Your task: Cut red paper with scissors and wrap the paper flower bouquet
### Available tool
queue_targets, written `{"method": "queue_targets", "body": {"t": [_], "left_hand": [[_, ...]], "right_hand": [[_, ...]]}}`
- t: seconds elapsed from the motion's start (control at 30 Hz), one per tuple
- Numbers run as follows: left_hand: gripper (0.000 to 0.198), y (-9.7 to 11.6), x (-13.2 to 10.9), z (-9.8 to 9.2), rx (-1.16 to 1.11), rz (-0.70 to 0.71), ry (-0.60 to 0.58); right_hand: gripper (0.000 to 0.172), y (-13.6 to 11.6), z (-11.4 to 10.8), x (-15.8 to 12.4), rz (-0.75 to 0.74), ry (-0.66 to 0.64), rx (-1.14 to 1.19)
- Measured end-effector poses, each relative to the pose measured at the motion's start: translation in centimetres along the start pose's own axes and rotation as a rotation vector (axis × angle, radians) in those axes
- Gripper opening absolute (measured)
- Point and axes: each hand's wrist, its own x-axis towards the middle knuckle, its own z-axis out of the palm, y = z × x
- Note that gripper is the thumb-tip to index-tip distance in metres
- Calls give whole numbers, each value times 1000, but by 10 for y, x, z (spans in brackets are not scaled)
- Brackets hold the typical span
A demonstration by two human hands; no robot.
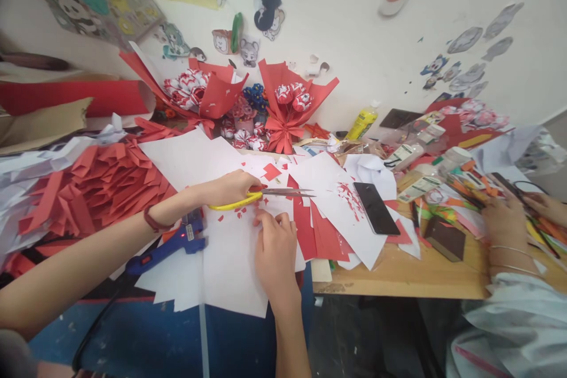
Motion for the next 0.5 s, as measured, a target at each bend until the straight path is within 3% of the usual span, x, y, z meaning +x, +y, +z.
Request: {"method": "queue_targets", "body": {"t": [0.1,0.2,0.37,0.5], "left_hand": [[21,6,-2,-18,12,-18,21],[21,13,-10,-49,-19,-67,91],[22,24,-34,-104,-75,-124,451],[25,29,-58,-134,-72,-167,672]], "right_hand": [[39,0,-1,0,11,3,22],[39,-1,-2,-1,39,10,68],[38,2,-4,-3,119,77,108],[29,8,-7,-5,150,174,135]]}}
